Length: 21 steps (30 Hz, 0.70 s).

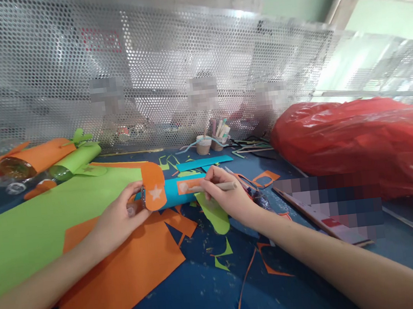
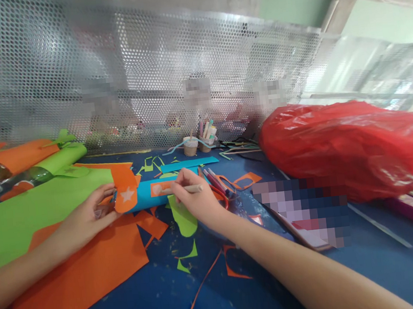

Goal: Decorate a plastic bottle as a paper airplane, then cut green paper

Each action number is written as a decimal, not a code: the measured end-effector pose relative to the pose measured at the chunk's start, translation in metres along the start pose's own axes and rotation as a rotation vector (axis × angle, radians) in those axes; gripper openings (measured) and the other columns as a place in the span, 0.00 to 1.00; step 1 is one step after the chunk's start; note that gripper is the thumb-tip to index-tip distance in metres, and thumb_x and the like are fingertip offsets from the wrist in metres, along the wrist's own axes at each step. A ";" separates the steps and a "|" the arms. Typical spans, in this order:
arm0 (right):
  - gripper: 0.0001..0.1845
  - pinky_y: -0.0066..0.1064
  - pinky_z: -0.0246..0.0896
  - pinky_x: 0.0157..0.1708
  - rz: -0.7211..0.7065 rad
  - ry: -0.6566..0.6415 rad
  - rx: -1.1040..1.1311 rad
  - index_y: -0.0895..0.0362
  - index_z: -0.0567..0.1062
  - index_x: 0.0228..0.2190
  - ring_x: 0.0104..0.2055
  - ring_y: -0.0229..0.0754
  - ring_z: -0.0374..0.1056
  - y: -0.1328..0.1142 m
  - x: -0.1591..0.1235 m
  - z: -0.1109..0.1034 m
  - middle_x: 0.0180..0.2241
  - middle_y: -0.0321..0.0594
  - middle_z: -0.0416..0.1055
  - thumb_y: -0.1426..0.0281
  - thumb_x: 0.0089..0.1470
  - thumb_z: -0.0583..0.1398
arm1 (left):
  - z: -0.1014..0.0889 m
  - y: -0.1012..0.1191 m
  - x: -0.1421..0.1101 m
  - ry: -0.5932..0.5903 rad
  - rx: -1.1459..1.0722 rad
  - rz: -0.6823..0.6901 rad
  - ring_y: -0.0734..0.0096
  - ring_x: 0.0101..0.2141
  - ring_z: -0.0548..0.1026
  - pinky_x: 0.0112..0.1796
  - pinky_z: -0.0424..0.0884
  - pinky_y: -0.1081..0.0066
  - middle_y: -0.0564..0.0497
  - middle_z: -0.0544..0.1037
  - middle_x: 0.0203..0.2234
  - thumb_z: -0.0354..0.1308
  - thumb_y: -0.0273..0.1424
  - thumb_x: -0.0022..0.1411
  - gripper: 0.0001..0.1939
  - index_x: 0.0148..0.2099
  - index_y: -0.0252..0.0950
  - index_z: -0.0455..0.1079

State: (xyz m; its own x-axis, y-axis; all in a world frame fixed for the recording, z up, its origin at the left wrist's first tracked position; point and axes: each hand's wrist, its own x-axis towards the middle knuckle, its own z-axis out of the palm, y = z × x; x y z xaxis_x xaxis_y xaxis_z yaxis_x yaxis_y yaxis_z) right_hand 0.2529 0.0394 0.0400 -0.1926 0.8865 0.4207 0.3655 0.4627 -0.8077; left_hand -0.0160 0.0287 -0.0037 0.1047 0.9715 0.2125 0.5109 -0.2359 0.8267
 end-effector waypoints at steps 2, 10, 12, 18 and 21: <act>0.12 0.29 0.51 0.24 0.002 0.000 -0.002 0.52 0.62 0.23 0.22 0.37 0.57 0.000 0.000 0.000 0.19 0.30 0.63 0.65 0.54 0.57 | 0.000 0.000 0.000 -0.001 -0.005 0.009 0.44 0.50 0.78 0.47 0.75 0.50 0.38 0.75 0.56 0.58 0.50 0.57 0.37 0.63 0.38 0.59; 0.12 0.30 0.51 0.24 -0.011 0.008 -0.006 0.52 0.62 0.23 0.23 0.37 0.57 0.002 0.001 0.000 0.19 0.30 0.63 0.65 0.55 0.57 | 0.000 0.000 0.001 0.010 0.010 -0.011 0.46 0.47 0.79 0.46 0.75 0.51 0.38 0.74 0.58 0.58 0.51 0.56 0.37 0.63 0.38 0.59; 0.12 0.30 0.51 0.24 -0.013 0.014 0.003 0.52 0.62 0.23 0.23 0.36 0.56 0.002 0.001 0.000 0.19 0.30 0.63 0.65 0.55 0.57 | 0.000 0.001 0.000 0.011 0.006 -0.014 0.46 0.48 0.79 0.46 0.75 0.52 0.38 0.74 0.57 0.58 0.51 0.56 0.37 0.62 0.39 0.59; 0.11 0.29 0.51 0.22 0.022 -0.019 0.046 0.52 0.63 0.25 0.21 0.35 0.56 0.002 0.000 0.002 0.19 0.29 0.64 0.64 0.55 0.59 | 0.001 -0.001 0.001 0.000 -0.022 -0.012 0.46 0.49 0.79 0.48 0.74 0.51 0.38 0.74 0.58 0.59 0.50 0.56 0.37 0.63 0.39 0.59; 0.11 0.28 0.50 0.22 0.033 -0.026 0.057 0.52 0.63 0.25 0.21 0.35 0.56 0.003 0.000 0.003 0.19 0.28 0.64 0.64 0.55 0.60 | 0.001 -0.003 0.001 0.003 -0.008 -0.013 0.45 0.49 0.79 0.48 0.74 0.49 0.38 0.74 0.57 0.59 0.50 0.56 0.37 0.63 0.38 0.59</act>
State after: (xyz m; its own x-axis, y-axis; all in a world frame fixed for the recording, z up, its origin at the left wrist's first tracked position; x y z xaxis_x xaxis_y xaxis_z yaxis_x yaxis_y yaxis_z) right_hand 0.2516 0.0405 0.0365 -0.2050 0.9007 0.3830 0.3194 0.4314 -0.8437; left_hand -0.0164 0.0307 -0.0059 0.0954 0.9745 0.2032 0.5053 -0.2233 0.8336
